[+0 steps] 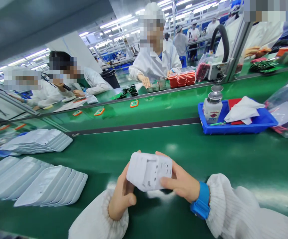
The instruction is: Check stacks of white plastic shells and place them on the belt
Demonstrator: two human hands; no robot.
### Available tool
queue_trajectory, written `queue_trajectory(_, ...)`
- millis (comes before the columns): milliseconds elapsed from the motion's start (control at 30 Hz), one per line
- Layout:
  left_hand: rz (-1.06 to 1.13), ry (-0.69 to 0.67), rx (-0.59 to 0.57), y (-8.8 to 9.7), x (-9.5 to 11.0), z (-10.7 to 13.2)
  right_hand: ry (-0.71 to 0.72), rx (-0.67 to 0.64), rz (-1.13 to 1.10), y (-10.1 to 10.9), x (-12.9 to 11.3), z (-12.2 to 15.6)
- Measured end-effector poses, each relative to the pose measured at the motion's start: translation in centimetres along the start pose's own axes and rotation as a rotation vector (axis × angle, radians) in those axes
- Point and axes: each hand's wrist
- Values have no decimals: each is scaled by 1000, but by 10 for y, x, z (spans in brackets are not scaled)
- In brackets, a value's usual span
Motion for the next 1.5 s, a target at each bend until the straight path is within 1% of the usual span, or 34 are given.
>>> queue_trajectory(33,-42,-25,61,-4,2,-1,-7,-19,-105,-1,0,0)
queue_trajectory(100,-94,-67,166,-12,4,-3,-7,-79,-241,-4,-2,0)
queue_trajectory(133,-88,-78,196,-16,6,-3,-21,-129,-278,-5,-2,1)
queue_trajectory(200,-28,-74,215,-24,7,-3,-68,-216,-291,-7,-3,1)
queue_trajectory(233,15,-59,227,-27,7,-3,-95,-221,-268,-7,-2,1)
queue_trajectory(267,74,-26,244,-30,7,-2,-95,-190,-220,-6,-1,1)
queue_trajectory(300,155,36,266,-34,6,-2,-65,-126,-148,-5,0,0)
queue_trajectory(333,252,128,287,-37,6,-3,-3,-35,-54,-4,1,-1)
queue_trajectory(400,472,352,307,-46,8,-6,177,154,180,1,0,-2)
queue_trajectory(433,578,452,302,-50,10,-9,257,215,303,4,-2,-3)
queue_trajectory(467,672,525,293,-55,12,-12,312,245,412,6,-5,-3)
queue_trajectory(500,756,567,283,-59,16,-15,346,247,499,7,-9,-2)
queue_trajectory(533,832,591,270,-63,19,-19,373,223,564,8,-14,-1)
queue_trajectory(600,960,635,232,-69,25,-23,424,123,635,7,-22,2)
queue_trajectory(667,1040,682,211,-71,29,-25,450,40,665,5,-26,4)
queue_trajectory(733,1086,732,213,-70,30,-24,372,38,633,5,-25,5)
queue_trajectory(800,1119,783,218,-67,29,-23,274,116,499,6,-22,3)
queue_trajectory(833,1133,811,215,-65,28,-22,259,165,409,8,-20,2)
queue_trajectory(900,1160,851,211,-62,26,-21,304,262,275,13,-17,-1)
queue_trajectory(967,1178,871,202,-61,24,-20,380,332,267,16,-16,-2)
queue_trajectory(1033,1191,868,182,-62,23,-20,403,328,346,14,-17,-1)
queue_trajectory(1100,1202,823,154,-64,22,-19,387,248,444,9,-17,2)
queue_trajectory(1167,1209,755,148,-67,21,-18,367,148,535,2,-17,4)
queue_trajectory(1233,1198,716,135,-68,21,-17,309,102,552,-1,-16,5)
queue_trajectory(1267,1193,714,122,-68,21,-17,265,109,511,-2,-16,5)
queue_trajectory(1333,1196,741,76,-67,20,-16,188,160,359,1,-17,3)
queue_trajectory(1367,1204,760,60,-65,19,-16,176,192,282,4,-17,2)
queue_trajectory(1433,1221,811,48,-63,19,-17,212,260,189,10,-19,0)
queue_trajectory(1500,1225,858,60,-62,18,-17,269,315,193,14,-19,0)
Point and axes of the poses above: each hand's wrist, its own z-axis away from the middle knuckle, its own y-axis out of the back of the hand, x = y × z, and after that the axes turned 12 degrees about -z, right-handed
